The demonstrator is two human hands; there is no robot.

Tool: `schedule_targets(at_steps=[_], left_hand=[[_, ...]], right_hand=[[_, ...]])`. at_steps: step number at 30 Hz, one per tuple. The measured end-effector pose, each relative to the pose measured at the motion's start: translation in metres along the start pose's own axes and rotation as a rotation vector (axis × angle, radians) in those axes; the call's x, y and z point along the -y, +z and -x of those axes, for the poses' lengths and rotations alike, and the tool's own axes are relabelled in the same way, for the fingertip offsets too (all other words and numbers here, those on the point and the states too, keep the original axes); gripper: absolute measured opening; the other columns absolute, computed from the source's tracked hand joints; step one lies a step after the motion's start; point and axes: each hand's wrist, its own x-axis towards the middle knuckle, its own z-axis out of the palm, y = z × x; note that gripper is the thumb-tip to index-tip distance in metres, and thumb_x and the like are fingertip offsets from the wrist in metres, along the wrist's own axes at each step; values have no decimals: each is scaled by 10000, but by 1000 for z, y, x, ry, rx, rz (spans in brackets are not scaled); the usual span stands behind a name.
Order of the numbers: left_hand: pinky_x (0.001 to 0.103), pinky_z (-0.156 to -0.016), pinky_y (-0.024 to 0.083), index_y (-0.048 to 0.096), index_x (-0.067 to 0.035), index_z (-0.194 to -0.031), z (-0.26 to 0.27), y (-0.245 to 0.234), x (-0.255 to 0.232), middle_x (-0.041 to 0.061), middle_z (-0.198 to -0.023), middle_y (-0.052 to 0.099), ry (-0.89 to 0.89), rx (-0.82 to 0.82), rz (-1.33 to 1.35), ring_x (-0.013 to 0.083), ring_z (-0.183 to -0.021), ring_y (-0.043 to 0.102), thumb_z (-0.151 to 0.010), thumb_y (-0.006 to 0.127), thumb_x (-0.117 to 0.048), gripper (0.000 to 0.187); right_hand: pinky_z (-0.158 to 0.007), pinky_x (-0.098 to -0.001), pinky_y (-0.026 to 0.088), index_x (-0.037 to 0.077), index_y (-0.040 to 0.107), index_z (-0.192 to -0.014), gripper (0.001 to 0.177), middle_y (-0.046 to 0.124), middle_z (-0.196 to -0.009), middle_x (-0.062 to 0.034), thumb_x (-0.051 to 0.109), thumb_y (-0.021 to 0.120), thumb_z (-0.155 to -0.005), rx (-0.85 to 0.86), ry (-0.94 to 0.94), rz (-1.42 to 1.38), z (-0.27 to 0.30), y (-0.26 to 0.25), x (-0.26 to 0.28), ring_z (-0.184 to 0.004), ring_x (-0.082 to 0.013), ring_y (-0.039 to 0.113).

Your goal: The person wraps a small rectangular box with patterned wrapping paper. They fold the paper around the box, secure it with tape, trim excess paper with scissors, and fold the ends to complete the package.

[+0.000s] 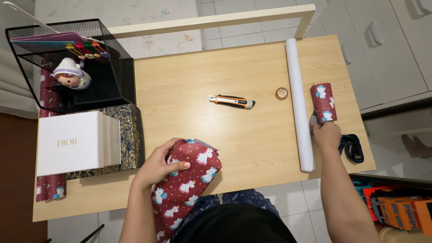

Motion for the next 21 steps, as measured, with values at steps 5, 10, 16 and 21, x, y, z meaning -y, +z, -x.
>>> schedule_targets(at_steps=[5,10,16,21], left_hand=[[369,-855,553,637,-63,-1315,-4,2,-5,99,-1126,756,-47,10,-4,217,-977,689,-626,890,-179,743],[329,-1003,514,636,-39,-1306,-5,2,-10,95,-1148,760,129,60,0,186,-1098,692,-629,917,-186,748],[339,-1027,512,627,-86,-1315,1,0,-27,100,-1156,754,212,92,-14,195,-1127,687,-650,914,-187,732],[335,-1037,486,545,-175,-1371,12,-5,-37,37,-1211,694,293,91,12,168,-1142,662,-660,893,-192,792]], right_hand=[[-838,-512,563,6,774,-1041,407,736,-1005,-271,381,814,-889,112,-28,144,-12,-11,-4,-930,-450,706],[-821,-483,592,10,783,-1041,452,756,-1009,-241,416,843,-852,155,-111,303,-16,-4,-12,-924,-418,730],[-879,-470,580,104,815,-1127,461,769,-1034,-217,371,865,-755,260,-137,264,-39,-15,-24,-946,-388,732],[-724,-451,577,32,811,-1164,430,785,-901,-203,299,830,-827,478,20,68,-29,-75,-44,-793,-337,752]])
